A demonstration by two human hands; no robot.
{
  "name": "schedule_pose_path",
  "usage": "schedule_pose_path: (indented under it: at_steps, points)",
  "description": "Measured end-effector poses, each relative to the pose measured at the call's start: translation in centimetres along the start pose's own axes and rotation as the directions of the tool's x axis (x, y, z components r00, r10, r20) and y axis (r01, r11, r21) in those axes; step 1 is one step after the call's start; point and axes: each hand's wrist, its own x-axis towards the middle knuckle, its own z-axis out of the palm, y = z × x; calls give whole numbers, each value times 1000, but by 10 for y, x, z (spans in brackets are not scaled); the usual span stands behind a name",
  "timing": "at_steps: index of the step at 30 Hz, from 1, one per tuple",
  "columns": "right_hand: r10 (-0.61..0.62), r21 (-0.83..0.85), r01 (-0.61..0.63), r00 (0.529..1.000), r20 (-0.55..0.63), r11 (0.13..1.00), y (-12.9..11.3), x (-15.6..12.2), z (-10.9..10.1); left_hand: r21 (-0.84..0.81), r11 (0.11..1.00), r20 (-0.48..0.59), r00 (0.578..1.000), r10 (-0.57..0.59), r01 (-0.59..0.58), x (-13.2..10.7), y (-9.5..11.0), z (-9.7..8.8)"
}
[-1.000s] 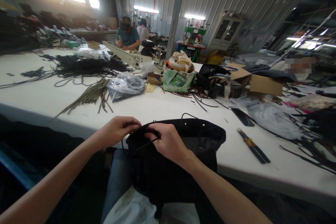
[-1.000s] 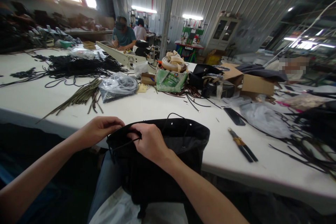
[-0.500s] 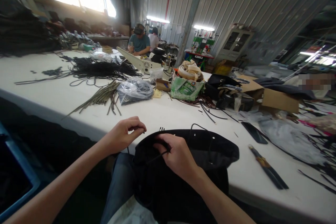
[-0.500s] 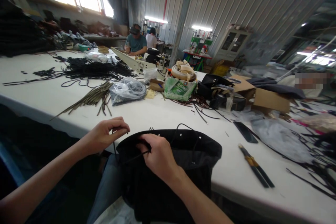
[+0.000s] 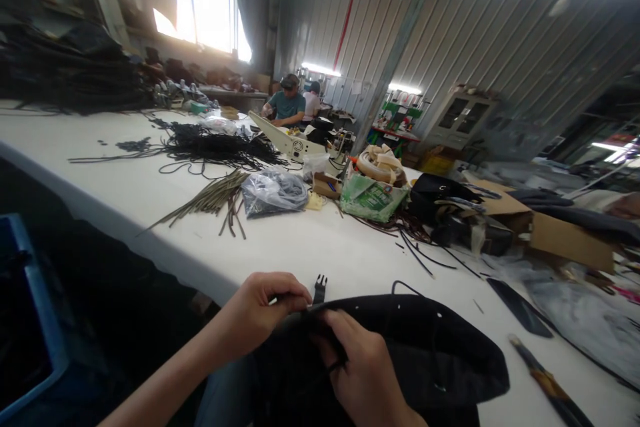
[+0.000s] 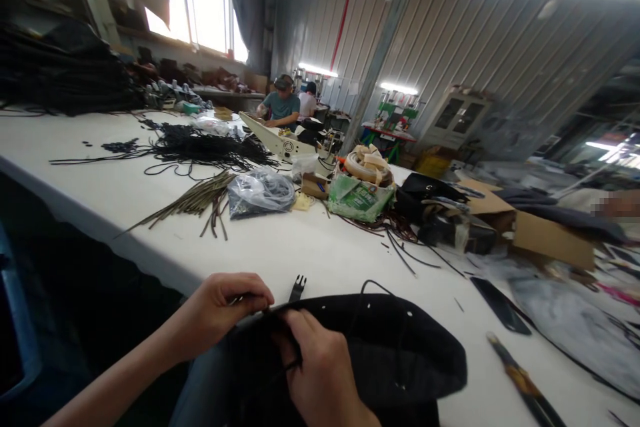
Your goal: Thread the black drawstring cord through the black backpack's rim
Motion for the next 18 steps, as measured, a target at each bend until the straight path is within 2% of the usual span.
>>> schedule_pose_path:
  at_steps: [5,9,11,16,18]
  points:
    - [-82,-64,80,996,-25,995,-6,-5,2,-227,963,-95,981,-170,145,-10,-12,4]
    - [-135,-92,133,991,-23,987,-11,-9,2,-251,945,-139,958,-251,212,-18,-20,4]
    - [-150,-94,148,989,-15,985,-11,-10,2,-246,944,-126,958,-256,220,-21,-22,4]
    - [-147,-109,149,989,19,983,-13,-14,2,-239,962,-79,984,-157,134,-27,-23,4]
    - [-148,-114,150,989,27,982,-14,-14,2,-233,963,-54,987,-150,133,-29,-24,2]
